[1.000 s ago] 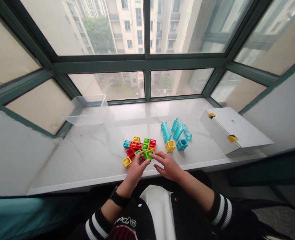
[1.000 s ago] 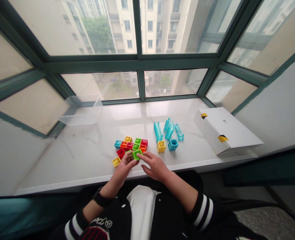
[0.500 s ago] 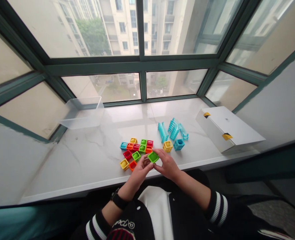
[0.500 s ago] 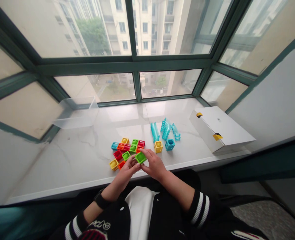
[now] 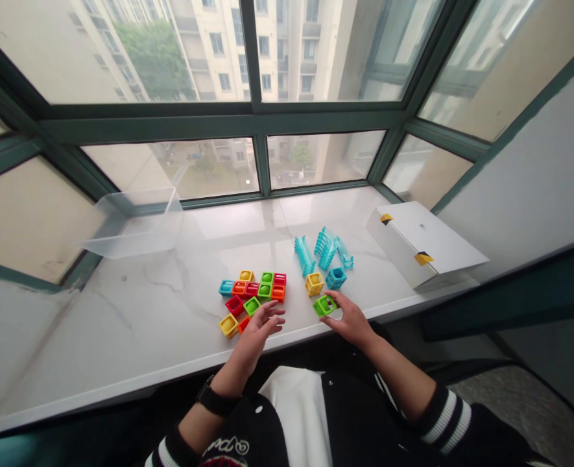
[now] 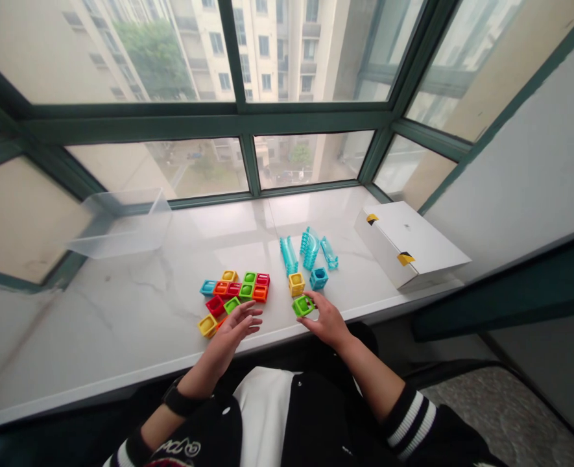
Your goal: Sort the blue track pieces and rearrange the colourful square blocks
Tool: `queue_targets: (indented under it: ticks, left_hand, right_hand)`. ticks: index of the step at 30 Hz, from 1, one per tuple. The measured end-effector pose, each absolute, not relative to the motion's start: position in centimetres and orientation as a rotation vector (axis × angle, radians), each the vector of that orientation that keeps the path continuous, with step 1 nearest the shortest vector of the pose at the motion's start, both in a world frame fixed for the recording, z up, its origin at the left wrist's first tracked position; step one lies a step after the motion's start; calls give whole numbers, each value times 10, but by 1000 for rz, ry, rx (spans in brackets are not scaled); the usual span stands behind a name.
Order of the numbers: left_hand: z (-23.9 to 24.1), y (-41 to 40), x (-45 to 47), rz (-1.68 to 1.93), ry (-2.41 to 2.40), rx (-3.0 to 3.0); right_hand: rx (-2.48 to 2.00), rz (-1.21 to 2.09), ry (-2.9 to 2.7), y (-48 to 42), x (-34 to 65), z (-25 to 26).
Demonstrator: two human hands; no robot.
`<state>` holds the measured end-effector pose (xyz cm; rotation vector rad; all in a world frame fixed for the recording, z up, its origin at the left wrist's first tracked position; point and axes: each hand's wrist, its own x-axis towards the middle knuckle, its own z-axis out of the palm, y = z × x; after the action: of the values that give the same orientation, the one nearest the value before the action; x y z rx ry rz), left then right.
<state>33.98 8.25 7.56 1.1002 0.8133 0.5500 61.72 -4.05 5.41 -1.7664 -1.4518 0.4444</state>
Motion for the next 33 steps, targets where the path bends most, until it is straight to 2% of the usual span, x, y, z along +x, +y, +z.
queue_targets:
  ticks: [14,33]
  left_hand:
    - [76,94,325,659,903,1026]
    - [72,94,323,640,926,999]
  right_hand:
    - [-1979,440,-1430,-33,616,8]
    - [-2047,252,-1555,-31,609,-13]
